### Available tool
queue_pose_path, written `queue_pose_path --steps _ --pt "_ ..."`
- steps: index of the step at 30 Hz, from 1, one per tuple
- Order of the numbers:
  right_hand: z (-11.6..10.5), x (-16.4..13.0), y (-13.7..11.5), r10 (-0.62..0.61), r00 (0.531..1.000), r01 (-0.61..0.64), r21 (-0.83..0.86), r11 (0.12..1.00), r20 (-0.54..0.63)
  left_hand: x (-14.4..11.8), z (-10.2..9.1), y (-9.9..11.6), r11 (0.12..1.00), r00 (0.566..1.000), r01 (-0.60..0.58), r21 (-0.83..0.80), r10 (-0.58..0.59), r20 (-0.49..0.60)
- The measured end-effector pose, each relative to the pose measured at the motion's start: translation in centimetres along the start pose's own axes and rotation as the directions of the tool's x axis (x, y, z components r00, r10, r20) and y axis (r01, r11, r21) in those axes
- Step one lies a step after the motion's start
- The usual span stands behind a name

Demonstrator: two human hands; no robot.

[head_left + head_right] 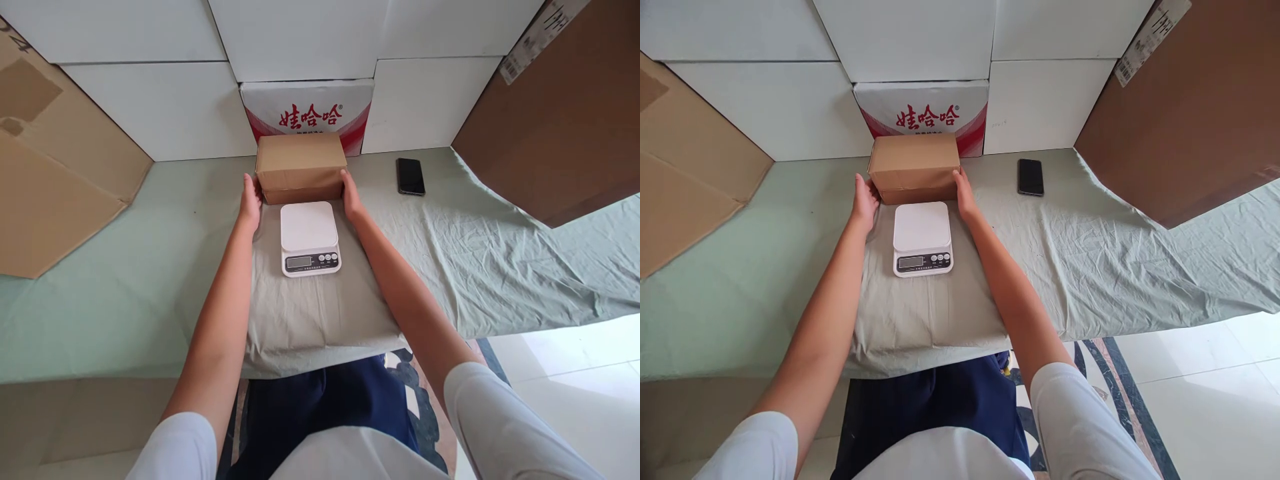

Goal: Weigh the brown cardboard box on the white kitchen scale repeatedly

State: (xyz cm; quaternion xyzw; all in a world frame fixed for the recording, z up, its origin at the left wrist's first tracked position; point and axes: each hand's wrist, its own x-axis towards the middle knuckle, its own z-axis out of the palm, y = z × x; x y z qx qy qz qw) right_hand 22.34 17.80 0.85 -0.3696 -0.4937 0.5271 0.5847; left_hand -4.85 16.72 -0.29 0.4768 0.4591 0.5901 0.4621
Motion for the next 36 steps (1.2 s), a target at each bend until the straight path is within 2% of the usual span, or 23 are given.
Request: queue_pose_path --steps 3,15,18,22,26,29,33,36 --pt "0.4 -0.4 -0.3 -0.068 0.998 0.067 -0.06 0.996 -0.007 0.0 0.8 -0.1 1.0 1.0 -0.02 -0.023 0.021 0.02" --pt "0.6 -0.4 -0.5 -0.068 0.998 0.068 -0.022 0.997 0.001 -0.2 1.6 0.3 0.998 1.0 -0.008 -0.057 0.009 0.012" --pt "1.0 -0.4 -1.4 -0.117 0.992 0.118 -0.032 0.992 0.039 -0.5 1.5 1.1 0.998 0.999 -0.035 -0.059 0.034 -0.017" --pt "2.2 -0.9 -4.0 -0.183 0.979 0.19 -0.083 0.978 0.094 -1.4 0.8 3.2 0.995 0.996 -0.082 -0.052 0.081 -0.026" --pt "3.1 -2.8 -6.9 -0.227 0.959 0.248 -0.112 0.962 0.171 -3.9 -0.1 5.7 0.991 0.991 -0.133 -0.03 0.132 -0.005" --pt "2.7 -5.8 -8.0 -0.244 0.948 0.27 -0.109 0.957 0.206 -7.2 -0.3 6.8 0.984 0.984 -0.176 -0.023 0.176 0.011" --pt "1.2 -10.9 -8.1 -0.196 0.961 0.223 -0.125 0.967 0.197 -12.7 0.3 6.5 0.984 0.984 -0.176 -0.004 0.176 0.037" --pt "0.5 -13.9 -7.6 -0.147 0.98 0.164 -0.118 0.979 0.138 -15.7 1.2 5.4 0.987 0.988 -0.156 0.027 0.155 0.018"
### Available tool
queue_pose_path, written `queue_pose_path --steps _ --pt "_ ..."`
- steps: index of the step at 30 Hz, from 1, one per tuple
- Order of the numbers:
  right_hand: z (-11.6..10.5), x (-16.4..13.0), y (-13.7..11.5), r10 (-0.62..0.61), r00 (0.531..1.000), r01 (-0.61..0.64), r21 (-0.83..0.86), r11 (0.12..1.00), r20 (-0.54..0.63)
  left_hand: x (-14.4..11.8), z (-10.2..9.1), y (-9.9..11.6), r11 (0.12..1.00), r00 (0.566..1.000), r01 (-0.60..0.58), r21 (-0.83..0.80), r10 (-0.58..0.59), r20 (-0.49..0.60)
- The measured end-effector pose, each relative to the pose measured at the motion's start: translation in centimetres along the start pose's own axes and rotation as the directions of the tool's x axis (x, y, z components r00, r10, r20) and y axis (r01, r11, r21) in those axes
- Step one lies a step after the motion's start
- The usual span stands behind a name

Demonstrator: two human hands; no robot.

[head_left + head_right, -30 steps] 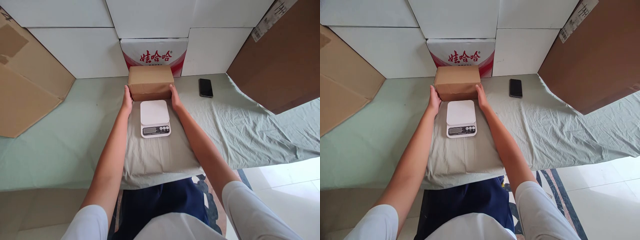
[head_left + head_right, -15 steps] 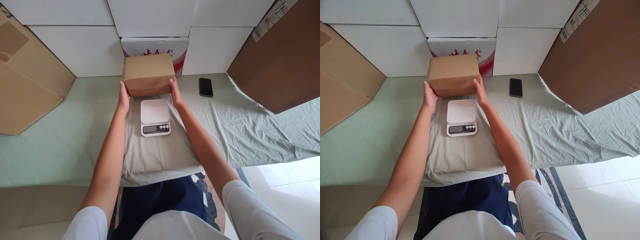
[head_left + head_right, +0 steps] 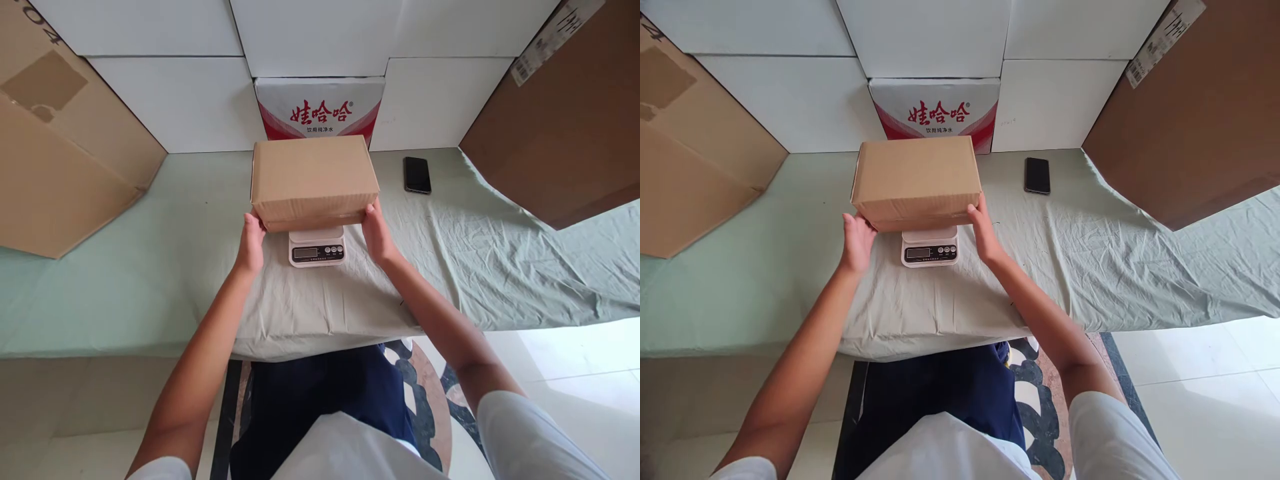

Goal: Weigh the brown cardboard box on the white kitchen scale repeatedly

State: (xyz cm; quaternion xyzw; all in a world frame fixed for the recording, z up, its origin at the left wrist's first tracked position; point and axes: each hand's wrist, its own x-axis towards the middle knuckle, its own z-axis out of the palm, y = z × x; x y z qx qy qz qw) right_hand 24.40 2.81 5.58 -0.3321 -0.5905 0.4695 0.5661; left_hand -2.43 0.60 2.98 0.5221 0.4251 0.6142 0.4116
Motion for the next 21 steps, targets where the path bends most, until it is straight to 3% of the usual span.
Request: queue_pose_path --steps 4,21 --pt "0.1 -1.5 0.1 0.043 0.998 -0.042 0.016 0.999 -0.053 -1.6 0.8 -0.9 1.0 0.999 0.006 0.018 -0.006 -0.042" --pt "0.1 -1.8 0.4 0.122 0.989 -0.12 0.021 0.993 -0.088 -2.1 1.2 -0.6 0.999 0.999 0.027 0.017 -0.027 -0.028"
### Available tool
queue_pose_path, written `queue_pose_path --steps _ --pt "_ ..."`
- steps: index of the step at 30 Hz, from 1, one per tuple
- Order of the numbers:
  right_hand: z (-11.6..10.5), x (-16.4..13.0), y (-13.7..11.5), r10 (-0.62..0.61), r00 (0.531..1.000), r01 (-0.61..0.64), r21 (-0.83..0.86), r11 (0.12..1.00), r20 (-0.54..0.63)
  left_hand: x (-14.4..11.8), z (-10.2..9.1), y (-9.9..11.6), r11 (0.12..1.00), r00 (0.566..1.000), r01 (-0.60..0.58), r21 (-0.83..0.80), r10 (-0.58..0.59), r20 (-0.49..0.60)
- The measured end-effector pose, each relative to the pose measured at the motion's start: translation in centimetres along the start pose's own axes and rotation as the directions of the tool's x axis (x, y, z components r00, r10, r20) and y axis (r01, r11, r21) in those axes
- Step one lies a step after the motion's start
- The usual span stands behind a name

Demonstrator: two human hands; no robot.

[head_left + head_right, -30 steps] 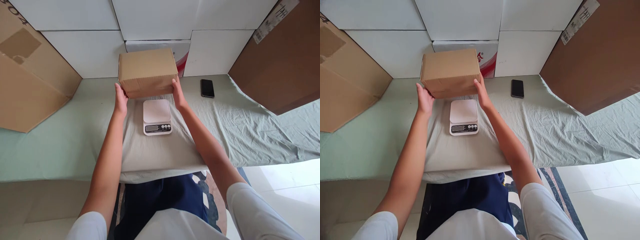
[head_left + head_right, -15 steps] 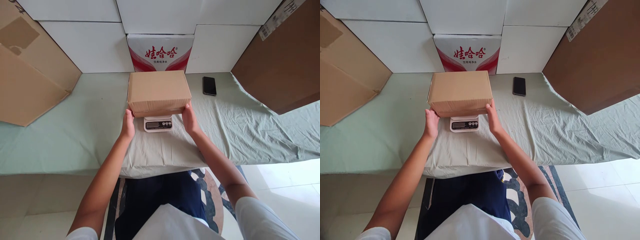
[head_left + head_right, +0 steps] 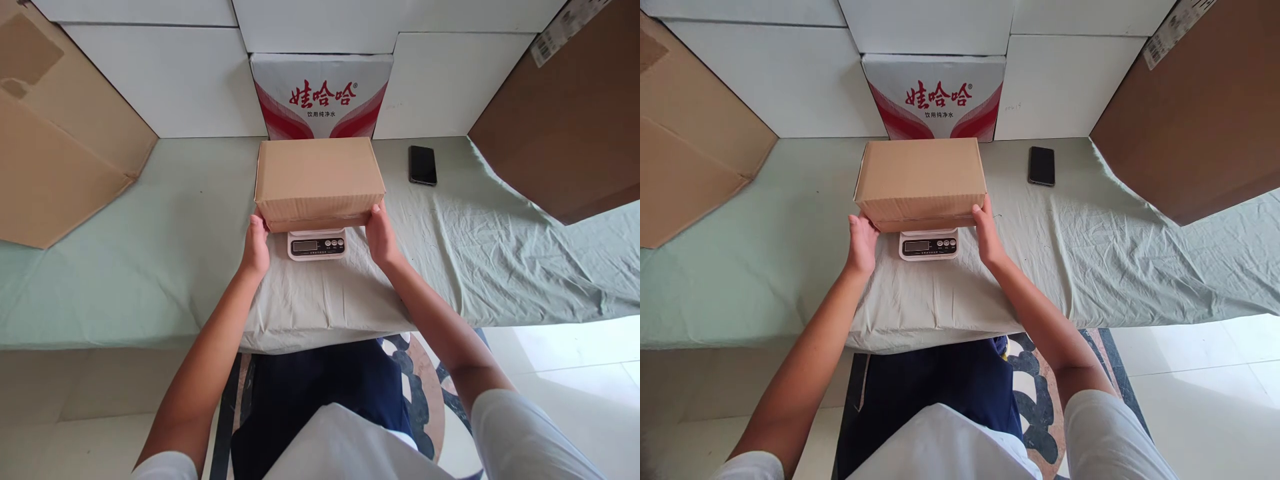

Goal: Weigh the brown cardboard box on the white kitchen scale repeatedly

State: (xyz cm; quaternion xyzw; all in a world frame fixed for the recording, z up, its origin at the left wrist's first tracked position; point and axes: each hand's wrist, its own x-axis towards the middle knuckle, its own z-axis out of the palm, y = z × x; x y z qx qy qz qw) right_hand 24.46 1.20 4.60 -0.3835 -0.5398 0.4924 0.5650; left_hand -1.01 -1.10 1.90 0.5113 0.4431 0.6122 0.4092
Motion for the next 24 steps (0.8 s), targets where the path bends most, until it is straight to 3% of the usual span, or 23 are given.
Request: queue_pose_path --steps 13,24 --pt "0.17 -0.28 0.15 -0.048 0.999 0.048 -0.005 0.999 -0.001 0.11 0.1 0.39 1.0 1.0 -0.003 -0.005 0.003 0.0" --pt "0.17 -0.29 0.35 -0.016 1.0 0.016 0.019 1.0 -0.013 0.2 0.22 0.4 1.0 1.0 -0.004 -0.006 0.004 -0.002"
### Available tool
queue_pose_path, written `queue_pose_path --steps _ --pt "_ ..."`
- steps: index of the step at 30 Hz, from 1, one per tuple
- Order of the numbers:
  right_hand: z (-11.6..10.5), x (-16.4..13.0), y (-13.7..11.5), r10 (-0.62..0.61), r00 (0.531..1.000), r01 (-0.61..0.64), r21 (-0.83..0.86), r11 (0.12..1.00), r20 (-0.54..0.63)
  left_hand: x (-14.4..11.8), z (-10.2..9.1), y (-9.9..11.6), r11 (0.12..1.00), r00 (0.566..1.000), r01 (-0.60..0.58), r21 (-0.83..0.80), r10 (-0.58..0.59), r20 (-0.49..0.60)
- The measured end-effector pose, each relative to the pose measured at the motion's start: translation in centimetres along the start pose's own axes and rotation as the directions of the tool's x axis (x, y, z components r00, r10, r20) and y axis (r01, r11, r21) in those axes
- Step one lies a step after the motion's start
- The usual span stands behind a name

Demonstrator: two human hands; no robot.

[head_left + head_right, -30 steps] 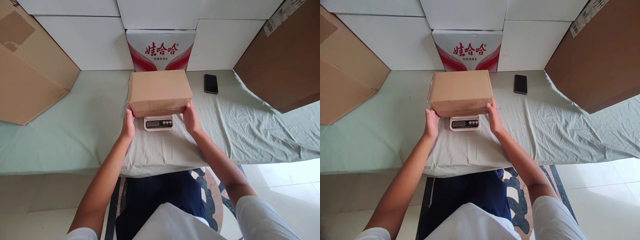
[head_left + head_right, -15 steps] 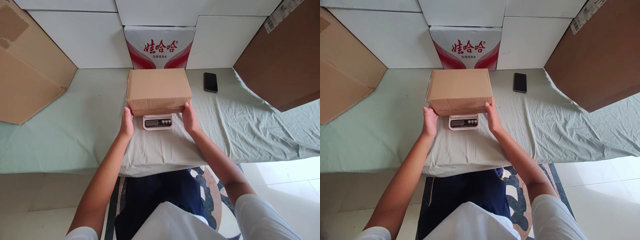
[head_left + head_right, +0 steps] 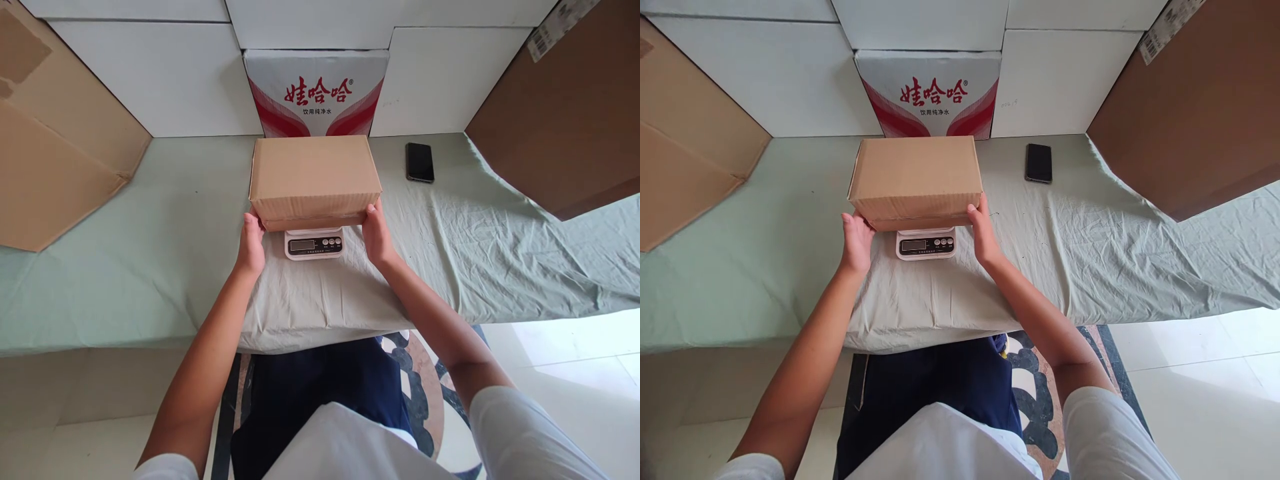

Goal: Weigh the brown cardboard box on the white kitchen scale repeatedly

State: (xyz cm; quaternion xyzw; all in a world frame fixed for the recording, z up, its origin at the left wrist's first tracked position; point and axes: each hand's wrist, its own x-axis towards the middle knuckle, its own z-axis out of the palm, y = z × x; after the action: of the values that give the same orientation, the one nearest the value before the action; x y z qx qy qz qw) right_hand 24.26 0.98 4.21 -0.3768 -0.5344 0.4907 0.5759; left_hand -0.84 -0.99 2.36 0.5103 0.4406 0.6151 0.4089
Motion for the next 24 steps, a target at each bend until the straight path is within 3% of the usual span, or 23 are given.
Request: queue_pose_path --steps 5,11,14,19,24 --pt "-0.2 0.0 0.0 -0.011 1.0 0.011 -0.024 1.0 0.006 0.4 -0.8 -0.2 1.0 1.0 -0.012 0.007 0.012 -0.008" --pt "-1.9 0.6 -0.1 -0.055 0.992 0.05 -0.053 0.997 -0.11 1.8 -5.1 -0.7 0.993 0.991 -0.054 0.104 0.066 -0.118" --pt "-2.4 0.8 -0.4 -0.079 0.987 0.075 -0.035 0.997 -0.139 2.0 -6.3 -0.9 0.994 0.991 -0.037 0.104 0.05 -0.126" --pt "-2.2 0.8 -0.2 -0.095 0.987 0.093 -0.016 0.996 -0.13 1.8 -5.6 -1.2 0.999 0.994 -0.02 0.029 0.023 -0.107" --pt "-2.0 0.6 0.8 -0.019 0.993 0.015 -0.036 0.999 -0.113 1.5 -4.6 -1.4 0.999 0.997 -0.009 0.043 0.012 -0.071"
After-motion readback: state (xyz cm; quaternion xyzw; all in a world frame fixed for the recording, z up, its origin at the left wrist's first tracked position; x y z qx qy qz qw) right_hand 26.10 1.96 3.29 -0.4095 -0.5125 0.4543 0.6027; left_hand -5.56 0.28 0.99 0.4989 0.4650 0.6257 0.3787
